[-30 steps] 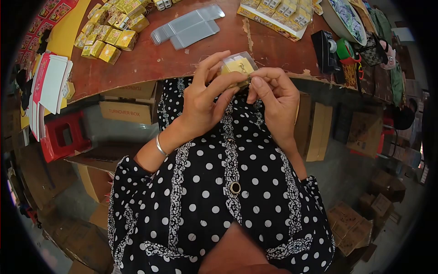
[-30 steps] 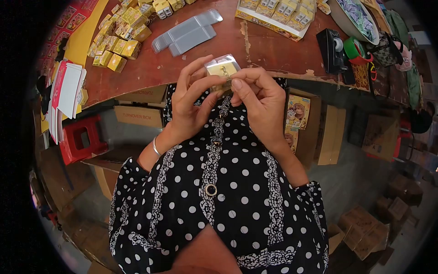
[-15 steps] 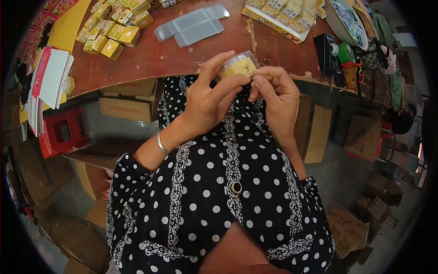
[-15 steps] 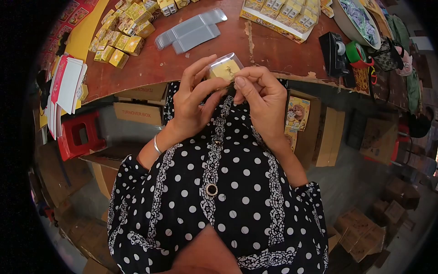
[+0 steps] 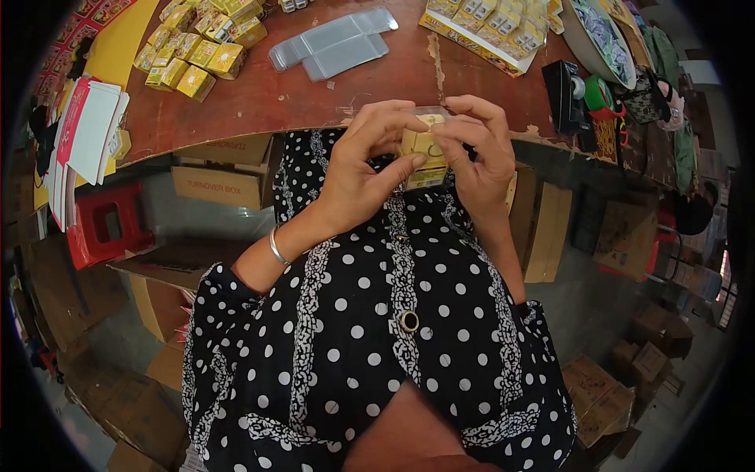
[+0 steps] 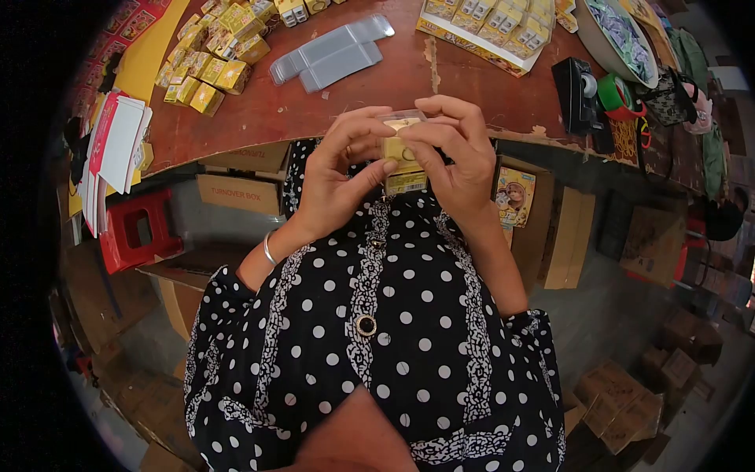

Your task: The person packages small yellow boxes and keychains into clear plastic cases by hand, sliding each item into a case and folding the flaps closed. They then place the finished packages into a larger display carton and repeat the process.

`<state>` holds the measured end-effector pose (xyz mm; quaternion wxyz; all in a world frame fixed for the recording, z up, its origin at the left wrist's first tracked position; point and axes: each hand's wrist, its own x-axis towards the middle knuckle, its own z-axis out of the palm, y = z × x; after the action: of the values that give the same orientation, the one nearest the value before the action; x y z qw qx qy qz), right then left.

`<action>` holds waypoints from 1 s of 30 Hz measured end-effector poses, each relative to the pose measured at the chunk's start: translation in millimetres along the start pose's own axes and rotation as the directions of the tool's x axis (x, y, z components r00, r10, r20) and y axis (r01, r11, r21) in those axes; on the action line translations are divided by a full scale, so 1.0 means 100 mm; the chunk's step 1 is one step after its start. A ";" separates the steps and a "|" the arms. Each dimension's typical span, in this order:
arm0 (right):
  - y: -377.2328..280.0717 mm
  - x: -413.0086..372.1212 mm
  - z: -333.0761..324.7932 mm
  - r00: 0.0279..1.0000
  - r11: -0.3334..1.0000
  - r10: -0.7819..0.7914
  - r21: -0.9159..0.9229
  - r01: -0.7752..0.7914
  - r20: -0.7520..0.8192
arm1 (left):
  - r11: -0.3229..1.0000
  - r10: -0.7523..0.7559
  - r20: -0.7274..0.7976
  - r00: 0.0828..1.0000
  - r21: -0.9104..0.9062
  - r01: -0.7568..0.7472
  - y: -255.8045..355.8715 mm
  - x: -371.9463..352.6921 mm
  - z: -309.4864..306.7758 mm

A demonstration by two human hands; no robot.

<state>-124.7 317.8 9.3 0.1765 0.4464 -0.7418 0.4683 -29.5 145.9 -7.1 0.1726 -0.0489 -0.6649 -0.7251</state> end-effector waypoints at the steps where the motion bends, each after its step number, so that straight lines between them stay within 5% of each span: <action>1: 0.02 0.00 -0.01 0.995 0.991 0.074 0.110 -0.082 0.073 | 0.996 -0.032 0.007 0.999 -0.084 0.033 0.01 0.00 0.00; 6: 0.22 -0.05 0.00 0.907 0.848 0.261 0.371 -0.380 0.331 | 0.984 -0.084 0.012 0.996 -0.154 0.085 -0.01 -0.03 0.00; 8: 0.16 -0.09 0.06 0.842 0.587 0.348 0.605 -0.538 0.412 | 0.975 -0.097 0.015 0.995 -0.198 0.098 -0.03 -0.02 0.00; 11: 0.05 -0.16 0.11 0.758 0.422 0.466 0.639 -0.644 0.456 | 0.961 -0.071 -0.046 0.996 -0.271 0.056 -0.06 0.01 -0.02; 14: 0.07 -0.22 0.01 0.741 0.472 0.516 0.580 -0.664 0.429 | 0.911 -0.137 -0.086 0.987 -0.402 0.091 -0.09 0.03 -0.09; 16: 0.12 -0.19 -0.16 0.754 0.544 0.495 0.523 -0.656 0.431 | 0.987 -0.146 -0.021 0.989 -0.067 0.144 -0.10 0.04 -0.21; 20: -0.01 0.07 -0.36 0.738 0.736 0.406 0.287 -0.614 0.539 | 0.955 -0.213 0.164 0.963 0.245 0.169 0.13 0.08 -0.25; 22: -0.06 0.14 -0.33 0.769 0.824 0.322 0.237 -0.515 0.552 | 0.907 -0.187 0.278 0.942 0.417 0.057 0.16 0.11 -0.27; 23: -0.10 0.18 -0.34 0.777 0.847 0.297 0.223 -0.483 0.555 | 0.909 -0.153 0.286 0.946 0.416 0.021 0.15 0.10 -0.25; 25: -0.03 0.20 -0.45 0.793 0.860 0.274 0.231 -0.455 0.544 | 0.933 -0.284 0.287 0.915 0.301 0.196 0.14 0.06 -0.25; 27: 0.08 0.25 -0.73 0.794 0.733 0.551 0.306 -0.608 0.256 | 0.944 -0.309 0.311 0.899 0.212 0.251 0.12 0.03 -0.26; 28: 0.29 0.26 -0.93 0.765 0.741 0.644 0.272 -0.614 -0.028 | 0.944 -0.328 0.302 0.895 0.152 0.294 0.11 0.00 -0.28; 29: 0.59 0.24 -1.18 0.674 0.742 0.670 0.240 -0.626 -0.311 | 0.937 -0.349 0.293 0.890 0.092 0.337 0.10 -0.02 -0.30; 30: 0.86 0.18 -1.44 0.613 0.724 0.668 0.179 -0.666 -0.423 | 0.929 -0.369 0.306 0.878 0.085 0.360 0.12 -0.02 -0.30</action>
<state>-227.8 445.6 47.7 0.1591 0.0152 -0.7891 0.5931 -19.3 115.7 0.8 -0.0752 -0.0364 -0.6903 -0.7187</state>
